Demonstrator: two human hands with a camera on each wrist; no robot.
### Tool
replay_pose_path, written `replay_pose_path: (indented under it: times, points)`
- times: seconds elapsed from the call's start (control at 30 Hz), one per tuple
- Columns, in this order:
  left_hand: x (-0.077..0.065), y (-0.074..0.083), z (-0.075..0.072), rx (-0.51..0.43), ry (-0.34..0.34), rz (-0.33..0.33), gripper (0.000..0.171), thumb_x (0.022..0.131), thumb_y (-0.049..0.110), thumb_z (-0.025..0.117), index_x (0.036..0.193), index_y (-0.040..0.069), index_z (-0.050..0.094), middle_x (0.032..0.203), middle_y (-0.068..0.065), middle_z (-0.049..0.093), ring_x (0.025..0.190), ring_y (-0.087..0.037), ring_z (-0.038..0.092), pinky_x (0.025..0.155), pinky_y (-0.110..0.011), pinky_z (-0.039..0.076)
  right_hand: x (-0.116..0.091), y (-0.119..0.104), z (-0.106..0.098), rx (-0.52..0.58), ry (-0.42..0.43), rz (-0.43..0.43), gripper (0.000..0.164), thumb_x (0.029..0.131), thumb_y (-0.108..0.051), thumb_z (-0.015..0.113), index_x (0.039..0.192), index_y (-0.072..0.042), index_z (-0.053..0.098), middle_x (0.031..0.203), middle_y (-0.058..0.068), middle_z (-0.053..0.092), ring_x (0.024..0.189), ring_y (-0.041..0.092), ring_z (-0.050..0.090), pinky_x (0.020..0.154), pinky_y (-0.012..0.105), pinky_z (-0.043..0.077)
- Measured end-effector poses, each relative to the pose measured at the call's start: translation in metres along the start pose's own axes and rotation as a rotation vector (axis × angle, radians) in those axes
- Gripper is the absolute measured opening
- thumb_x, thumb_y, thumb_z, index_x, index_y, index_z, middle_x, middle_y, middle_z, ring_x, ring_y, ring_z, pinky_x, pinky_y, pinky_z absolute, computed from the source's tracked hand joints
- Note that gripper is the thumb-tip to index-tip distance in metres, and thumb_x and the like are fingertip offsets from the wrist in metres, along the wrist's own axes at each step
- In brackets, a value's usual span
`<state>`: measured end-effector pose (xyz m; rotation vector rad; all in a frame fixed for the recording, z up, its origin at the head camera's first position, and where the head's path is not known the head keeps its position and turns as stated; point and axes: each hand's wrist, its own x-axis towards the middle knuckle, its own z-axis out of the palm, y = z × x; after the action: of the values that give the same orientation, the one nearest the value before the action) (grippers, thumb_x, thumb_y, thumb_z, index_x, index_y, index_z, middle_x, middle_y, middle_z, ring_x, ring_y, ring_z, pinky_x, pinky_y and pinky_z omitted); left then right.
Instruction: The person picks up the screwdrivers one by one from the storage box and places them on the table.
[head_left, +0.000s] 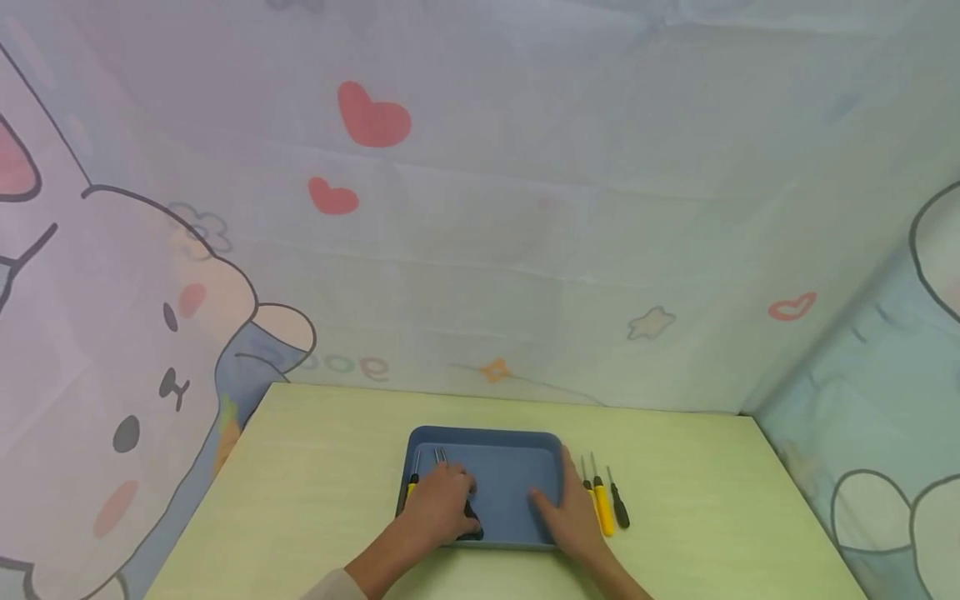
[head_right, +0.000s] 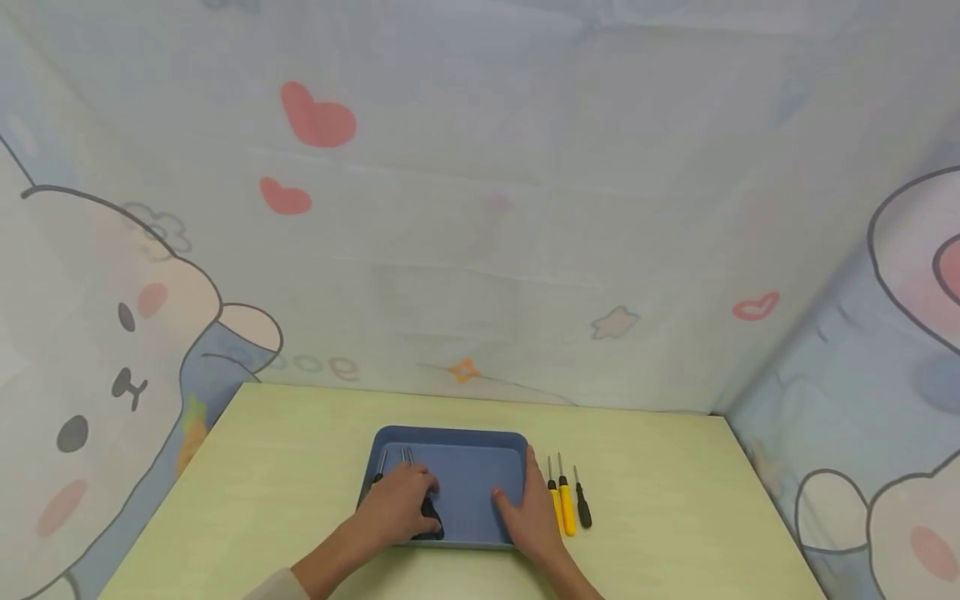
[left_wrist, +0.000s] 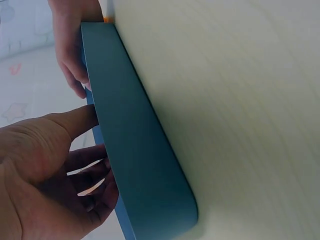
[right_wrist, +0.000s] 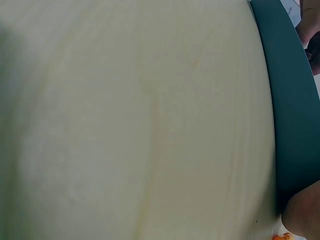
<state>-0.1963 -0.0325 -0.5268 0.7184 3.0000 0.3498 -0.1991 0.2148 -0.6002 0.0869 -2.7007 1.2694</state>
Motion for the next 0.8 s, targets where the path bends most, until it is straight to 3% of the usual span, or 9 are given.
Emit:
replay_pose_path:
  times: [0.47, 0.67, 0.8]
  points:
    - [0.004, 0.007, 0.003, 0.123, -0.039, 0.026, 0.037, 0.075, 0.046, 0.095, 0.084, 0.019, 0.071, 0.085, 0.005, 0.059, 0.083, -0.017, 0.053, 0.068, -0.036, 0.05, 0.001, 0.0, 0.0, 0.006, -0.005, -0.005, 0.09, 0.099, -0.025, 0.073, 0.165, 0.006, 0.022, 0.164, 0.031, 0.036, 0.147, 0.049, 0.042, 0.12, 0.061, 0.034]
    - [0.005, 0.011, -0.001, 0.136, -0.052, 0.049, 0.034, 0.074, 0.042, 0.097, 0.086, 0.018, 0.075, 0.086, 0.004, 0.065, 0.086, -0.018, 0.057, 0.071, -0.037, 0.054, 0.002, 0.001, 0.0, -0.002, 0.001, -0.004, 0.09, 0.099, -0.027, 0.073, 0.166, 0.005, 0.022, 0.164, 0.03, 0.037, 0.147, 0.048, 0.043, 0.12, 0.06, 0.035]
    - [0.009, 0.011, 0.004, 0.187, -0.057, 0.073, 0.039, 0.073, 0.045, 0.097, 0.087, 0.016, 0.075, 0.089, 0.003, 0.069, 0.089, -0.018, 0.06, 0.081, -0.039, 0.057, 0.001, 0.002, 0.001, -0.001, 0.003, -0.005, 0.09, 0.099, -0.027, 0.073, 0.165, 0.006, 0.023, 0.163, 0.03, 0.038, 0.146, 0.048, 0.044, 0.12, 0.06, 0.036]
